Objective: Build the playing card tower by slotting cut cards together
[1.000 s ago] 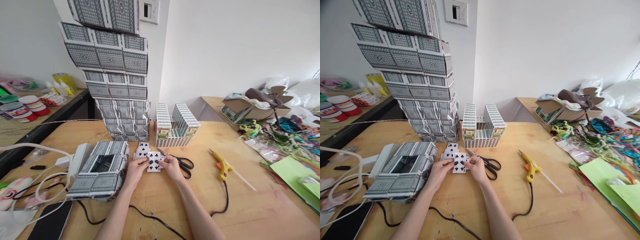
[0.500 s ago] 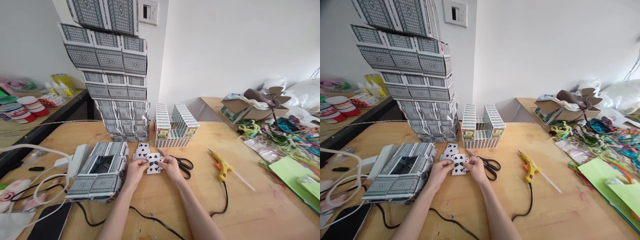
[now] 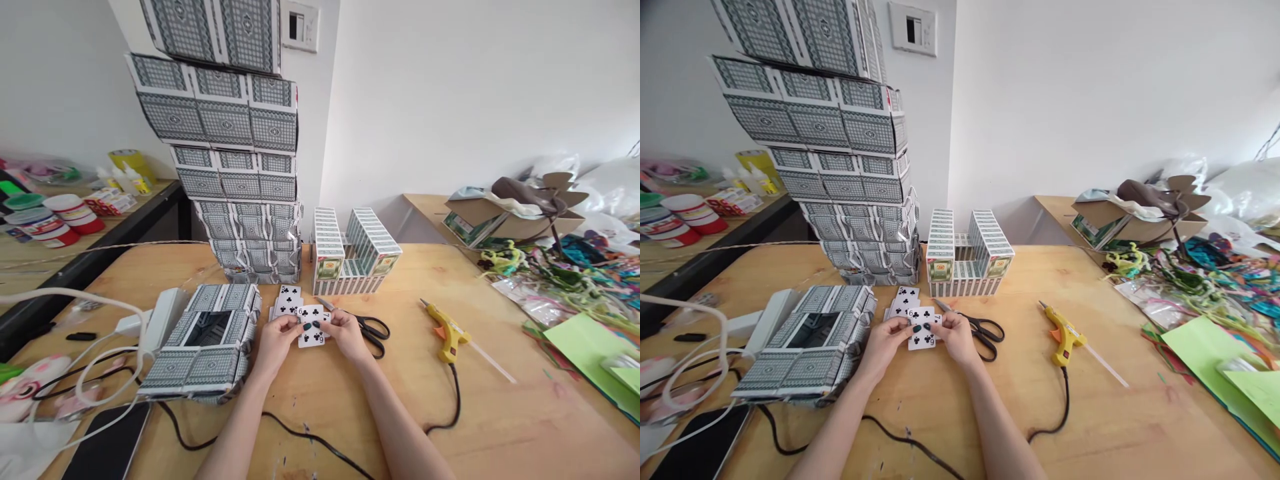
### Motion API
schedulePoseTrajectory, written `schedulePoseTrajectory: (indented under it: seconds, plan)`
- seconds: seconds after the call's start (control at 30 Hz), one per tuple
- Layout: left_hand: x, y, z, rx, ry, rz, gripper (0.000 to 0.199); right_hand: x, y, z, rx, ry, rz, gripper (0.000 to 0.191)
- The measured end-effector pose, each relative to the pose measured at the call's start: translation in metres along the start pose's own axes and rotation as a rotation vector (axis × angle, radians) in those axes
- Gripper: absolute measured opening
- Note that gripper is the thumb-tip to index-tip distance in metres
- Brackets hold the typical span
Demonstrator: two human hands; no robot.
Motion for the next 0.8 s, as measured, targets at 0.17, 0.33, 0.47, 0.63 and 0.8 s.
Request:
schedulePoseTrajectory:
  seconds: [0.17, 0.33, 0.47, 0.63, 0.8]
  plan:
    - [0.004, 0.002, 0.005, -0.082, -0.041, 0.123, 0.037, 0.0, 0.0, 0.0, 0.006, -0.009, -0.028, 0.036]
    - [0.008, 0.006, 0.008, -0.117, -0.087, 0.233, 0.04, 0.004, -0.002, 0.002, 0.006, -0.026, -0.042, 0.034]
    - [0.005, 0.004, 0.006, -0.123, -0.071, 0.208, 0.039, 0.003, -0.004, 0.003, 0.001, -0.013, -0.019, 0.035]
    - [0.001, 0.006, 0.002, -0.06, -0.049, 0.113, 0.037, 0.003, -0.003, 0.004, 0.016, -0.021, -0.009, 0.034]
    - [-0.003, 0.009, 0.001, -0.02, -0.014, 0.033, 0.036, 0.004, -0.001, 0.003, 0.035, -0.025, -0.028, 0.034]
Point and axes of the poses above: each hand's wrist, its own z-axis away from the middle knuckle, its own x-axis out of the palm, y = z × x, the point moved 9 cm from there along -z, towards the middle knuckle, and after that the axes turned 7 degrees about y, right-handed, at the moved point
